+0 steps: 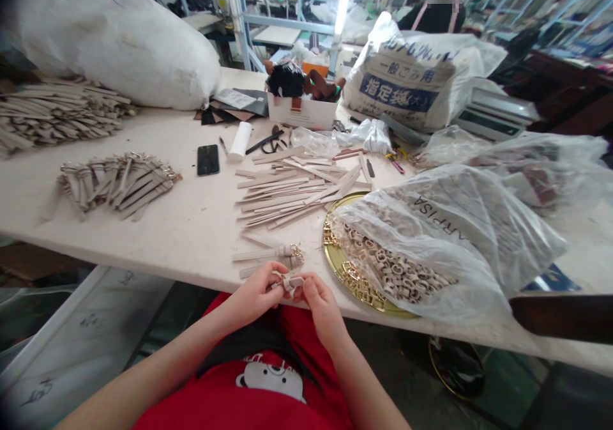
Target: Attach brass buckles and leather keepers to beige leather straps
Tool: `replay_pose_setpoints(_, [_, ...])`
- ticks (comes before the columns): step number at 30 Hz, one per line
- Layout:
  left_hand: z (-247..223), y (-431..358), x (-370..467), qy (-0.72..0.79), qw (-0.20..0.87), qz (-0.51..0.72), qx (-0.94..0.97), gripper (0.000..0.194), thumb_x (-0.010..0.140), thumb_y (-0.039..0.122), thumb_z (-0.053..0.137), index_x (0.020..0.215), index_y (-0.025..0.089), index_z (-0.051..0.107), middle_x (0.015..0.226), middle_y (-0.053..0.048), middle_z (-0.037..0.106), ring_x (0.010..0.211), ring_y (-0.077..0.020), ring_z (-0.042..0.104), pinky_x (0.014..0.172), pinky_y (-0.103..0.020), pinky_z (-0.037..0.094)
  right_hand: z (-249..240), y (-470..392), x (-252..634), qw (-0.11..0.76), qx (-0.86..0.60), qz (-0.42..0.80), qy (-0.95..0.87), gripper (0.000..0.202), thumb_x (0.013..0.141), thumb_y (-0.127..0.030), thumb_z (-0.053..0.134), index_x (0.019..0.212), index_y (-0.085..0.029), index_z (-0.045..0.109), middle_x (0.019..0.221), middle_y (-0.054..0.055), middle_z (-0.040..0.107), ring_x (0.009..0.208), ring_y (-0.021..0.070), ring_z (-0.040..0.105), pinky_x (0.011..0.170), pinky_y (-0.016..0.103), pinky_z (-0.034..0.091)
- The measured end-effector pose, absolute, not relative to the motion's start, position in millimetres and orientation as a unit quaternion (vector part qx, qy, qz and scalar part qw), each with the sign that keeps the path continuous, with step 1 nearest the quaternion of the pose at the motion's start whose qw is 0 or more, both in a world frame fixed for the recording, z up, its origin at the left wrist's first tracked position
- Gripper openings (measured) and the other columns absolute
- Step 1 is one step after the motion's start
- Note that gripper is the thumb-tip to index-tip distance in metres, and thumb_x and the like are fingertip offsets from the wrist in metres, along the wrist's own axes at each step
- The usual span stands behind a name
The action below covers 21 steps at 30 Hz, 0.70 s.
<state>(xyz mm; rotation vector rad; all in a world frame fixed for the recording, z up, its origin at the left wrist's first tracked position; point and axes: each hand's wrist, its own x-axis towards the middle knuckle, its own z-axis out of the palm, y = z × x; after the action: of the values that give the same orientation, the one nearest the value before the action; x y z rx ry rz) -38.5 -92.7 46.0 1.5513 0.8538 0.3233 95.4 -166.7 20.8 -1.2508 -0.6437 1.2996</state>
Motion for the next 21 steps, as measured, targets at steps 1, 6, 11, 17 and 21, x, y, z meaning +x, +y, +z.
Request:
replay_pose_setpoints(1, [45, -92, -39, 0.372, 0.620, 0.140, 0.676, 0.024, 0.074, 0.016, 0.044, 0.098, 0.017, 0.040, 0.074, 0.000, 0.063, 0.065, -0.0119, 0.057, 0.062, -0.023, 0.043, 20, -166, 96, 0.587, -0.516, 0.569, -0.254, 0.039, 0.076, -0.056, 0.048, 0.078, -0.019, 0.059, 0.067, 0.001, 0.055, 0.063, 0.0132, 0.049, 0.063, 0.028, 0.043])
replay_pose_setpoints(6, [44, -90, -41, 0.385, 0.597, 0.126, 0.693, 0.020, 0.074, 0.020, 0.048, 0.093, 0.017, 0.041, 0.076, -0.001, 0.063, 0.067, -0.0135, 0.058, 0.061, -0.024, 0.043, 15, -163, 93, 0.586, -0.474, 0.638, -0.159, 0.025, 0.068, -0.039, 0.067, 0.065, -0.019, 0.052, 0.061, -0.004, 0.050, 0.054, 0.0083, 0.043, 0.054, 0.022, 0.038])
replay_pose_setpoints(11, [46, -88, -45, 0.429, 0.488, 0.112, 0.751, 0.012, 0.074, 0.024, 0.049, 0.084, 0.018, 0.048, 0.077, -0.001, 0.060, 0.071, -0.0155, 0.056, 0.062, -0.025, 0.040, 12, -164, 89, 0.538, -0.461, 0.692, -0.137, 0.026, 0.071, -0.040, 0.065, 0.085, -0.019, 0.059, 0.062, -0.004, 0.049, 0.050, 0.0067, 0.038, 0.049, 0.020, 0.034])
replay_pose_setpoints(17, [48, -86, -46, 0.451, 0.452, 0.080, 0.766, 0.013, 0.073, 0.028, 0.051, 0.082, 0.018, 0.051, 0.075, -0.001, 0.060, 0.069, -0.0161, 0.055, 0.060, -0.025, 0.038, 11, -164, 92, 0.511, -0.424, 0.741, -0.101, 0.023, 0.067, -0.035, 0.069, 0.080, -0.018, 0.060, 0.064, -0.003, 0.051, 0.052, 0.0072, 0.041, 0.050, 0.020, 0.037])
replay_pose_setpoints(21, [47, -86, -48, 0.436, 0.465, 0.071, 0.767, 0.019, 0.072, 0.032, 0.056, 0.084, 0.018, 0.053, 0.078, -0.001, 0.062, 0.072, -0.0165, 0.056, 0.062, -0.025, 0.038, 10, -166, 94, 0.489, -0.378, 0.780, -0.095, 0.022, 0.063, -0.029, 0.073, 0.076, -0.018, 0.059, 0.063, -0.004, 0.051, 0.052, 0.0066, 0.041, 0.049, 0.019, 0.035])
